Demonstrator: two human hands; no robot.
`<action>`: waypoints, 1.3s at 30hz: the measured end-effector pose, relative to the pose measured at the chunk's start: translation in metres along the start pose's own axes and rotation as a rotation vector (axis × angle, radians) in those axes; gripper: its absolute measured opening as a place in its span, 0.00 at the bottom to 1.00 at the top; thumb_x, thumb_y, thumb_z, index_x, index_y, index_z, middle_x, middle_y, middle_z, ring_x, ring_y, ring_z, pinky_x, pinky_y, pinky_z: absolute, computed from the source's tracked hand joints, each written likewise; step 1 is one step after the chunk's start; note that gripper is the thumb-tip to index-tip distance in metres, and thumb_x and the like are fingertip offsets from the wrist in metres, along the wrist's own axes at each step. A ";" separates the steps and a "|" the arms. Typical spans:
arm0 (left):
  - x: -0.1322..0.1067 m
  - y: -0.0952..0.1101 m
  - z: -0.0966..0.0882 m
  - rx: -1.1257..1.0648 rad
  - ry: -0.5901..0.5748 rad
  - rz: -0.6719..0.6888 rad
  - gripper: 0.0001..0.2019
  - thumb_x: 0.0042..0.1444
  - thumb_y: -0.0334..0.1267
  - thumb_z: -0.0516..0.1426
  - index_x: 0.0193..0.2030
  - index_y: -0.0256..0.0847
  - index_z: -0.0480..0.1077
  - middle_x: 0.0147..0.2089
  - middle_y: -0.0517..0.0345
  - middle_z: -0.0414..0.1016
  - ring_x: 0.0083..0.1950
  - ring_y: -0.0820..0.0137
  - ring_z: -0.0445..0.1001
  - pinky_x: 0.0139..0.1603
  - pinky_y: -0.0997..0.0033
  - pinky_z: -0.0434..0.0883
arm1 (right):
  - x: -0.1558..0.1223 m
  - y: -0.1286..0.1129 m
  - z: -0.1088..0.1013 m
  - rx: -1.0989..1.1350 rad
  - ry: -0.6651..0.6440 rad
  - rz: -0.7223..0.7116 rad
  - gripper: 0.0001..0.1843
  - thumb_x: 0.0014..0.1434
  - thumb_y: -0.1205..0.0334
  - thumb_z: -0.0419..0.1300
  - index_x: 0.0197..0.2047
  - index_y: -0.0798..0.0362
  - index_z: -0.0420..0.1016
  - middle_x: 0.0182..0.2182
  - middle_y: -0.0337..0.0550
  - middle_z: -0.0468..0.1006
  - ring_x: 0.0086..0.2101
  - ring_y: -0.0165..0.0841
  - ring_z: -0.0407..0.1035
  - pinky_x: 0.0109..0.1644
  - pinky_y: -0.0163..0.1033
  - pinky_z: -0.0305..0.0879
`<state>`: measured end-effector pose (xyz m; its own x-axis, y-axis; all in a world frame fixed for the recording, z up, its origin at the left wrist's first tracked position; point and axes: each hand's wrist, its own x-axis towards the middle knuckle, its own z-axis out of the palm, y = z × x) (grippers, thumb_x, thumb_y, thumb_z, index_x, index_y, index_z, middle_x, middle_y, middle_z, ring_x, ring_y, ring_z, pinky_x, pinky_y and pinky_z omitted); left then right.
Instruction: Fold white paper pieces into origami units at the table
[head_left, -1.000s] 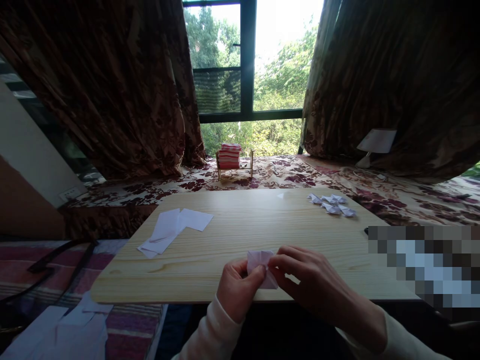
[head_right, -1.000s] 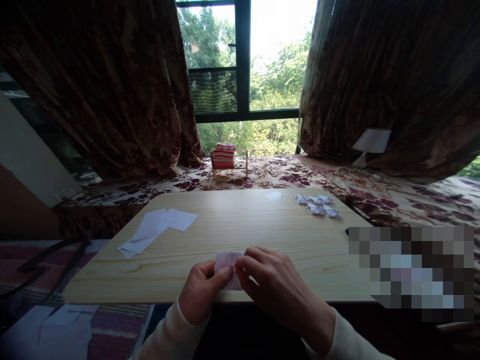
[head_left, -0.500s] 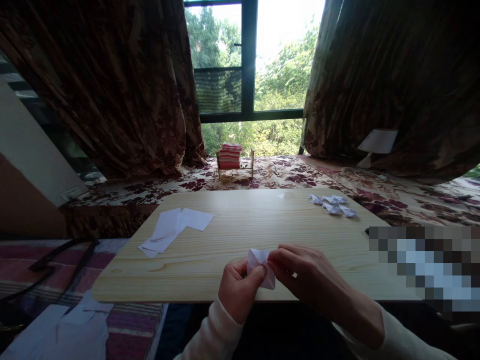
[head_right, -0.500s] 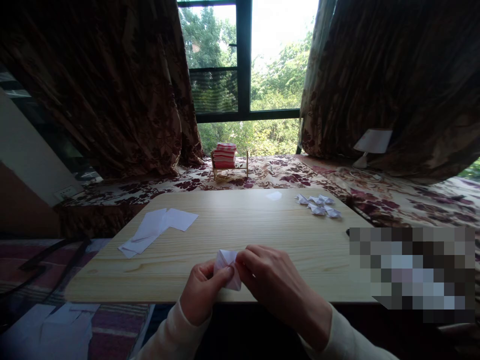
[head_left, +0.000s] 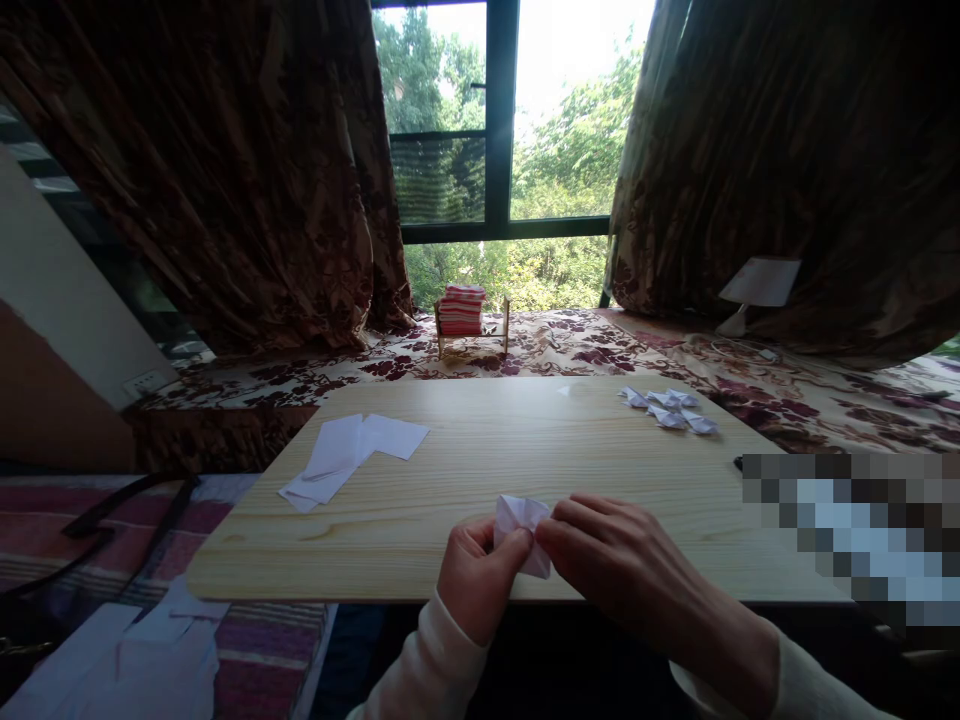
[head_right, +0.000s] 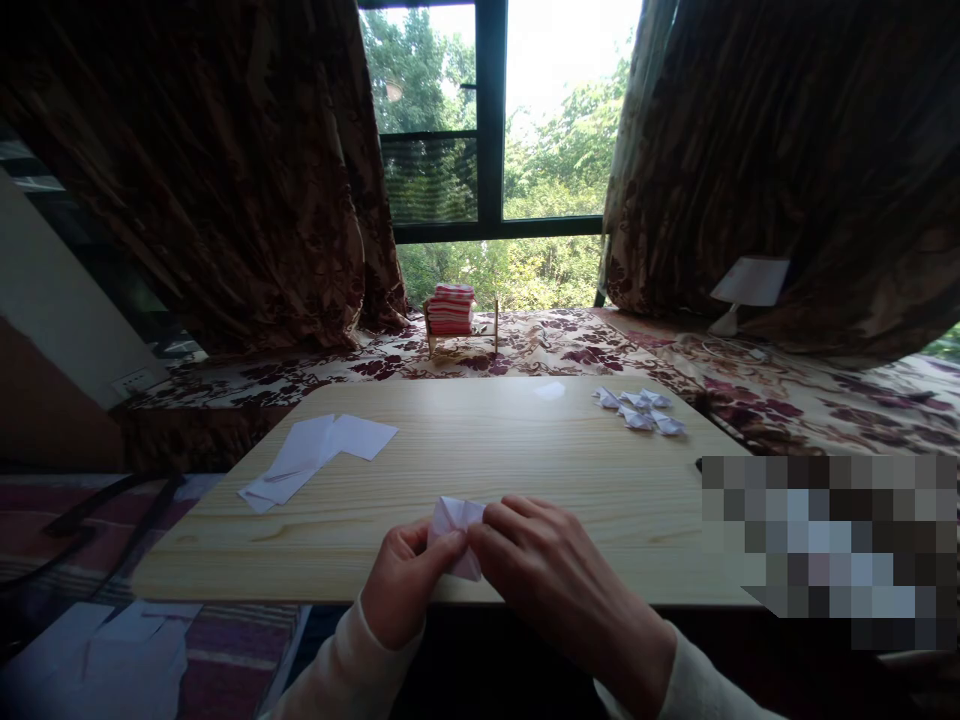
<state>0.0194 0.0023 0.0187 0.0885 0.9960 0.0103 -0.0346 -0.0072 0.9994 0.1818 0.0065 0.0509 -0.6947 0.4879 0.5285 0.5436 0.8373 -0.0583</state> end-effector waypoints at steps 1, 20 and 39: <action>0.000 -0.001 0.000 -0.001 0.004 0.001 0.14 0.44 0.44 0.57 0.21 0.32 0.71 0.20 0.60 0.62 0.26 0.73 0.58 0.29 0.71 0.58 | -0.001 0.000 0.001 -0.002 0.008 -0.004 0.12 0.63 0.71 0.48 0.28 0.53 0.63 0.23 0.38 0.65 0.24 0.30 0.53 0.28 0.37 0.46; -0.002 -0.007 0.002 0.058 0.074 0.047 0.14 0.48 0.44 0.57 0.22 0.34 0.71 0.21 0.61 0.63 0.27 0.72 0.60 0.30 0.72 0.60 | -0.013 -0.001 0.005 0.281 0.100 0.302 0.08 0.63 0.65 0.51 0.35 0.51 0.71 0.28 0.39 0.70 0.29 0.30 0.63 0.32 0.35 0.56; -0.004 -0.007 0.003 0.001 0.136 0.089 0.13 0.48 0.44 0.60 0.28 0.34 0.76 0.25 0.56 0.74 0.31 0.66 0.69 0.34 0.71 0.66 | -0.001 -0.013 0.035 0.844 0.251 0.773 0.17 0.57 0.50 0.54 0.25 0.54 0.69 0.22 0.39 0.70 0.26 0.31 0.63 0.31 0.35 0.61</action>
<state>0.0226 -0.0018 0.0116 -0.0504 0.9943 0.0944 -0.0355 -0.0962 0.9947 0.1584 0.0037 0.0218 -0.1524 0.9554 0.2528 0.2301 0.2831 -0.9311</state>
